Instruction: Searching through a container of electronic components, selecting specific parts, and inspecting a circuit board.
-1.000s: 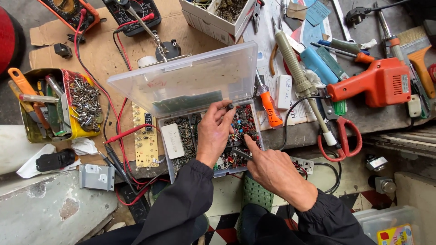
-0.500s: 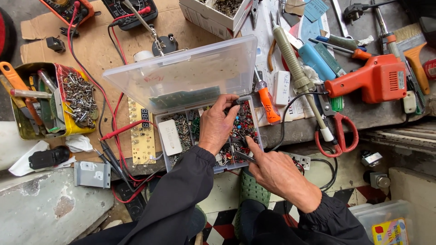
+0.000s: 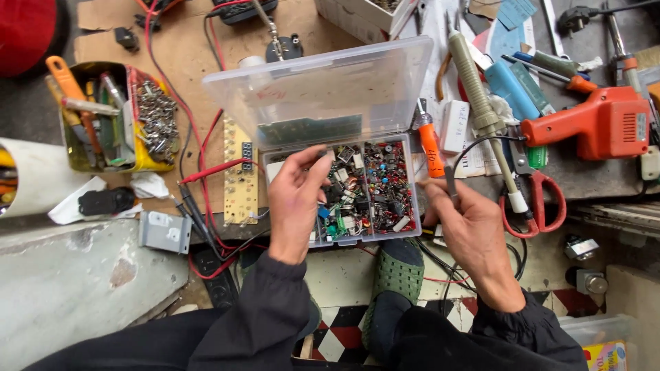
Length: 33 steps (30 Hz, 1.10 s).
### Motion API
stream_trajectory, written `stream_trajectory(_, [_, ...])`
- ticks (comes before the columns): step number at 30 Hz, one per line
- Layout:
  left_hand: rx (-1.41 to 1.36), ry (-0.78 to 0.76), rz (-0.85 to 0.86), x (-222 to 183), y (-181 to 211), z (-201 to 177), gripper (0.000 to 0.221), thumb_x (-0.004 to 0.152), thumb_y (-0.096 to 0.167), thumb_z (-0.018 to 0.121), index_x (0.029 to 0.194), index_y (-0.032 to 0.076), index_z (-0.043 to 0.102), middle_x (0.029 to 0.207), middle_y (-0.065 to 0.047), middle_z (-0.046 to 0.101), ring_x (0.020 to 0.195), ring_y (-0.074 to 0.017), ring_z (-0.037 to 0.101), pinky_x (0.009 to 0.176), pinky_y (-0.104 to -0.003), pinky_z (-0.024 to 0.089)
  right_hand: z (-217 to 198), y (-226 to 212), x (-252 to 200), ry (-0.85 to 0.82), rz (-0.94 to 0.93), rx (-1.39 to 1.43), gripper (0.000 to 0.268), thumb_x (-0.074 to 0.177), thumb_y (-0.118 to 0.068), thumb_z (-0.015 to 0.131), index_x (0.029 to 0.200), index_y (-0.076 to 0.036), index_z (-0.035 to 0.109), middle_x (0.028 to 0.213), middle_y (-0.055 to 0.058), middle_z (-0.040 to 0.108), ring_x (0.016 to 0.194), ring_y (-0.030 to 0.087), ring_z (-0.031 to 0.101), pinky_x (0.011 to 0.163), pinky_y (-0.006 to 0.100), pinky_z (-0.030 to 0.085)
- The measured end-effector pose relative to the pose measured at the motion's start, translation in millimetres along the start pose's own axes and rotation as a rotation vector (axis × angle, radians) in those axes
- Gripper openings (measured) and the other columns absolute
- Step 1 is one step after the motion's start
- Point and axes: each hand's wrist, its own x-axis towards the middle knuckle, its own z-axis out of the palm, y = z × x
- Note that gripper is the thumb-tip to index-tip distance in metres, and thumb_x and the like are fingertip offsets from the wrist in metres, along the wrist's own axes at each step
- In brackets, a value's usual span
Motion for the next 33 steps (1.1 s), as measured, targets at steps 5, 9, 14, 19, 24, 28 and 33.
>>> stream_trajectory(5, [0.020, 0.114, -0.039, -61, 4, -47, 0.047, 0.100, 0.025, 0.082, 0.134, -0.007, 0.073, 0.108, -0.019, 0.077, 0.085, -0.0161, 0.069, 0.076, -0.029, 0.061, 27, 3, -3, -0.096, -0.056, -0.070, 0.016, 0.104, -0.019, 0.076, 0.113, -0.023, 0.089, 0.064, 0.007, 0.077, 0.065, 0.016, 0.062, 0.065, 0.031, 0.053])
stream_trajectory(9, [-0.013, 0.148, -0.051, -97, -23, -73, 0.038, 0.100, 0.013, 0.082, 0.130, -0.008, 0.074, 0.105, -0.019, 0.080, 0.092, -0.0174, 0.077, 0.085, -0.031, 0.067, 56, 2, -11, -0.408, -0.085, -0.221, 0.031, 0.097, -0.014, 0.075, 0.125, -0.021, 0.088, 0.071, 0.020, 0.080, 0.074, 0.033, 0.077, 0.076, 0.048, 0.060])
stream_trajectory(14, [0.045, 0.103, -0.109, -108, -60, -75, 0.038, 0.094, 0.021, 0.090, 0.123, -0.002, 0.079, 0.100, -0.020, 0.084, 0.085, -0.0186, 0.080, 0.078, -0.032, 0.068, 72, -7, -10, -0.433, -0.159, -0.429, 0.045, 0.099, -0.022, 0.070, 0.143, -0.025, 0.078, 0.090, 0.026, 0.084, 0.097, 0.051, 0.078, 0.089, 0.065, 0.056])
stream_trajectory(19, [0.030, 0.031, -0.125, -104, -104, -70, 0.035, 0.095, 0.026, 0.090, 0.119, 0.001, 0.081, 0.099, -0.018, 0.084, 0.086, -0.0198, 0.084, 0.077, -0.032, 0.069, 64, -5, -21, -0.328, -0.081, -0.320, 0.029, 0.105, -0.018, 0.069, 0.128, -0.021, 0.086, 0.063, 0.011, 0.074, 0.071, 0.026, 0.073, 0.079, 0.045, 0.061])
stream_trajectory(24, [-0.081, 0.021, -0.072, -102, -102, -66, 0.034, 0.097, 0.016, 0.087, 0.126, 0.001, 0.078, 0.101, -0.016, 0.082, 0.089, -0.0169, 0.083, 0.081, -0.029, 0.069, 61, 21, -27, -0.298, -0.073, -0.308, 0.017, 0.107, -0.023, 0.072, 0.116, -0.022, 0.086, 0.058, 0.005, 0.070, 0.069, 0.020, 0.066, 0.076, 0.037, 0.057])
stream_trajectory(28, [-0.114, 0.025, -0.060, -103, -99, -68, 0.034, 0.097, 0.014, 0.087, 0.128, 0.001, 0.077, 0.103, -0.016, 0.083, 0.091, -0.0157, 0.082, 0.083, -0.029, 0.068, 65, 19, -33, -0.289, -0.102, -0.299, 0.013, 0.107, -0.022, 0.074, 0.109, -0.022, 0.087, 0.057, 0.004, 0.070, 0.067, 0.019, 0.065, 0.074, 0.035, 0.056])
stream_trajectory(33, [-0.047, 0.005, -0.045, -108, -87, -65, 0.030, 0.100, 0.010, 0.082, 0.128, 0.004, 0.076, 0.110, -0.017, 0.085, 0.096, -0.0135, 0.080, 0.085, -0.028, 0.066, 75, 5, -39, -0.517, -0.053, -0.354, 0.024, 0.104, -0.017, 0.071, 0.120, -0.014, 0.089, 0.059, 0.013, 0.074, 0.058, 0.023, 0.059, 0.067, 0.036, 0.053])
